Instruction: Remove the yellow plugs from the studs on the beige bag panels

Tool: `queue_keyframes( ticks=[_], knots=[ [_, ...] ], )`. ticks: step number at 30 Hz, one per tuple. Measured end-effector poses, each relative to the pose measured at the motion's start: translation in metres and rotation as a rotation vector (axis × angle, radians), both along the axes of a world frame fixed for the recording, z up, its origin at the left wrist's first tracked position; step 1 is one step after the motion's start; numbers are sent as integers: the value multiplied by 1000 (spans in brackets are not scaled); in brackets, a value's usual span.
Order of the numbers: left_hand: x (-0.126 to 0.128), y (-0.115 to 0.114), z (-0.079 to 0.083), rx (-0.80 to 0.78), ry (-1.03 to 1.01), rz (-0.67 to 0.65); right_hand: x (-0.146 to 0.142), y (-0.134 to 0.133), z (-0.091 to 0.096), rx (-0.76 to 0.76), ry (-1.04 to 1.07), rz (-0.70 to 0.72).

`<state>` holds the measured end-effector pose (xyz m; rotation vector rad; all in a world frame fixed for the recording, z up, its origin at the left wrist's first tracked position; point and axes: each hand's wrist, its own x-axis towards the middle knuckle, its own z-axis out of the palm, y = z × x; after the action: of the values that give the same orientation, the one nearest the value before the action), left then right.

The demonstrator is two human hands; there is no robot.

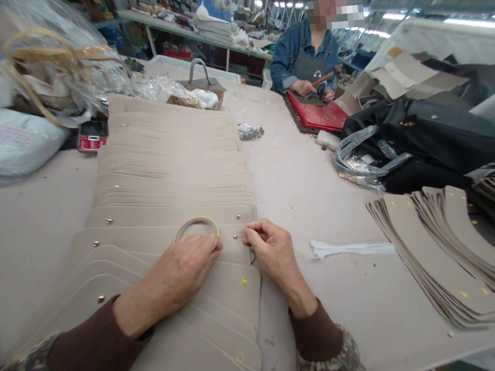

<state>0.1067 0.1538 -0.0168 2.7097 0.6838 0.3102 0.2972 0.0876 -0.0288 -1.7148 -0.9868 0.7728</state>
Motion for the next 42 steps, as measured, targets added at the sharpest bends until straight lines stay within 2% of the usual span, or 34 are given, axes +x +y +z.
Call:
queue_keyframes(
  ticks=[5, 11, 16, 19, 32, 37, 40, 42],
  knots=[
    [-2, -2, 0, 16, 12, -83, 0, -10, 13, -38, 59, 32],
    [-6, -5, 9, -27, 65, -149, -10, -43, 21, -196, 135, 125],
    [-5, -9, 7, 103, 127, -194, -17, -60, 16, -315, -41, 237],
    [-5, -10, 5, 119, 140, -219, -20, -61, 13, -311, -142, 284],
    [-8, -11, -1, 119, 97, -205, -35, -53, 11, -237, -501, 296],
    [-8, -10, 1, 119, 94, -196, -27, -63, 9, -219, -465, 204],
    [-9, -10, 2, 121, 107, -187, -24, -72, 8, -154, -421, 227],
    [-9, -10, 2, 129, 104, -181, -26, -76, 8, -99, -478, 262]
  ],
)
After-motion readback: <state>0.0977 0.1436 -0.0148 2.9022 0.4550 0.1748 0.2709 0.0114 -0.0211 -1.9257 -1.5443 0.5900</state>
